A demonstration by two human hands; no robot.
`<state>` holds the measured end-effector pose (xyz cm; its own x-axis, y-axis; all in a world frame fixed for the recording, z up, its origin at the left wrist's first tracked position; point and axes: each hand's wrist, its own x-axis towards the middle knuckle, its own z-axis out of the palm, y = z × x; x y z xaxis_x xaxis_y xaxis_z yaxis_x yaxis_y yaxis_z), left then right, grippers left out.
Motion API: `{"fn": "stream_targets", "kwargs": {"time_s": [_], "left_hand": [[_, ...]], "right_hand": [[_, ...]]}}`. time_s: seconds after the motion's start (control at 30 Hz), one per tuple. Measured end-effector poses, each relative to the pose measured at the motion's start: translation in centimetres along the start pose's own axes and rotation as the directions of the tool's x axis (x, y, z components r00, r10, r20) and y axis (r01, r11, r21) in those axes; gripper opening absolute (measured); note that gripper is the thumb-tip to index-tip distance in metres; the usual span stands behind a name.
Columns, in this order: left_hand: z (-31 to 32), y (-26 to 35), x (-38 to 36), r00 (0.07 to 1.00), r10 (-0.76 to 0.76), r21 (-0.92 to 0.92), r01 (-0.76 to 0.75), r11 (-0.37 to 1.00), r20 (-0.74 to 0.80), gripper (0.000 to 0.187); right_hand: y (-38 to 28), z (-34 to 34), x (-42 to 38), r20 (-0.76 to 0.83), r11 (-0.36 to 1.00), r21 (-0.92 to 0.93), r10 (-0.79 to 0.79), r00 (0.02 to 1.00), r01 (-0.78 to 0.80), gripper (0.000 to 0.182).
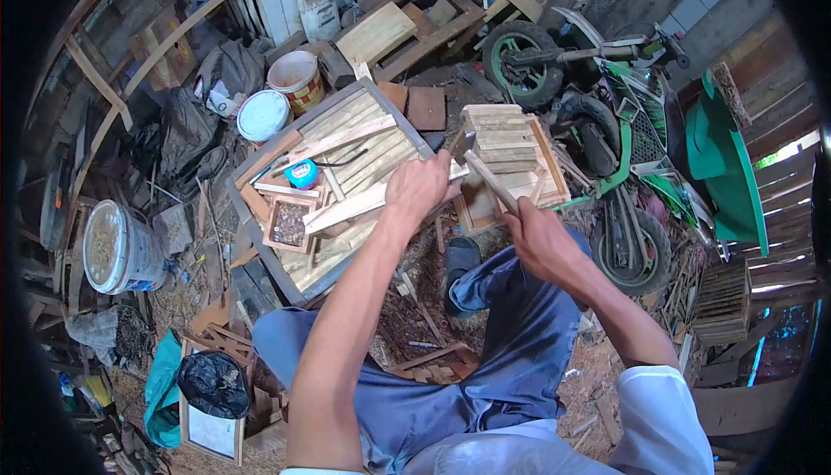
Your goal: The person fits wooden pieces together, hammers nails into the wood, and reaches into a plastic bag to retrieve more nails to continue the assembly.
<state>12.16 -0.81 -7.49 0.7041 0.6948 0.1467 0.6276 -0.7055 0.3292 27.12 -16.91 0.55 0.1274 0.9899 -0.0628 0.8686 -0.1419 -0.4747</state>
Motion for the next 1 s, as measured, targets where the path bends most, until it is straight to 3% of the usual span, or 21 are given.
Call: {"fn": "stream_targets", "kwargs": {"time_s": [0.1,0.13,0.23,0.27,0.37,0.4,0.5,0.53,0.63,0.67,0.8,0.93,1.0], "left_hand": [[0.0,-0.6,0.0,0.996,0.07,-0.025,-0.072,0.997,-0.057,0.038],[0.2,-0.4,0.2,0.995,0.06,-0.025,-0.062,0.998,-0.076,0.038],[0.2,-0.4,0.3,0.997,0.051,-0.019,-0.052,0.998,-0.058,0.038],[0.4,-0.7,0.3,0.993,0.079,-0.042,-0.083,0.996,-0.09,0.037],[-0.5,-0.1,0.2,0.999,0.031,-0.006,-0.032,0.999,-0.021,0.037],[-0.5,-0.1,0.3,1.0,0.013,-0.014,-0.013,1.0,-0.003,0.037],[-0.1,-0.5,0.2,0.995,0.079,-0.047,-0.082,0.995,-0.06,0.037],[0.0,-0.4,0.3,0.998,0.059,-0.041,-0.06,0.997,-0.035,0.037],[-0.4,-0.3,0.3,0.999,0.037,-0.023,-0.036,0.999,0.024,0.037],[-0.6,-0.2,0.3,0.999,0.031,-0.008,-0.031,0.999,0.023,0.038],[-0.3,-0.2,0.1,0.999,0.052,0.029,-0.051,0.998,-0.008,0.04],[0.6,-0.7,0.4,0.994,0.084,-0.012,-0.085,0.996,-0.065,0.043],[0.6,-0.6,0.2,0.994,0.091,0.032,-0.089,0.996,-0.065,0.043]], "right_hand": [[-4.3,-4.0,1.0,0.064,0.979,0.057,0.19,0.98,-0.194,0.022],[-4.9,-4.5,1.0,-0.055,0.987,0.102,0.133,0.99,-0.126,0.021],[-5.8,-3.9,0.2,-0.191,0.941,0.296,0.225,0.955,-0.163,0.02],[-2.6,-1.1,-0.2,-0.204,0.98,0.191,0.09,0.975,-0.051,0.021],[0.4,0.2,-0.5,-0.004,0.999,0.005,0.035,0.999,-0.035,0.022],[-1.0,-1.2,0.0,0.032,0.993,0.012,0.118,0.993,-0.118,0.022],[-5.2,-4.9,0.4,-0.043,0.98,0.115,0.169,0.985,-0.163,0.022],[-5.9,-5.1,0.2,-0.107,0.96,0.229,0.192,0.976,-0.164,0.022],[-1.1,-0.4,-0.2,-0.139,0.997,0.079,0.011,0.99,0.0,0.023],[0.3,0.5,-0.8,-0.007,0.999,-0.009,0.037,0.999,-0.037,0.024],[-2.4,-3.2,-0.1,0.047,0.989,0.029,0.141,0.989,-0.143,0.024],[-4.8,-3.3,-0.4,-0.223,0.959,0.262,0.166,0.961,-0.105,0.023],[-0.7,0.8,-1.1,-0.104,0.996,0.084,0.042,0.994,-0.033,0.022]]}}
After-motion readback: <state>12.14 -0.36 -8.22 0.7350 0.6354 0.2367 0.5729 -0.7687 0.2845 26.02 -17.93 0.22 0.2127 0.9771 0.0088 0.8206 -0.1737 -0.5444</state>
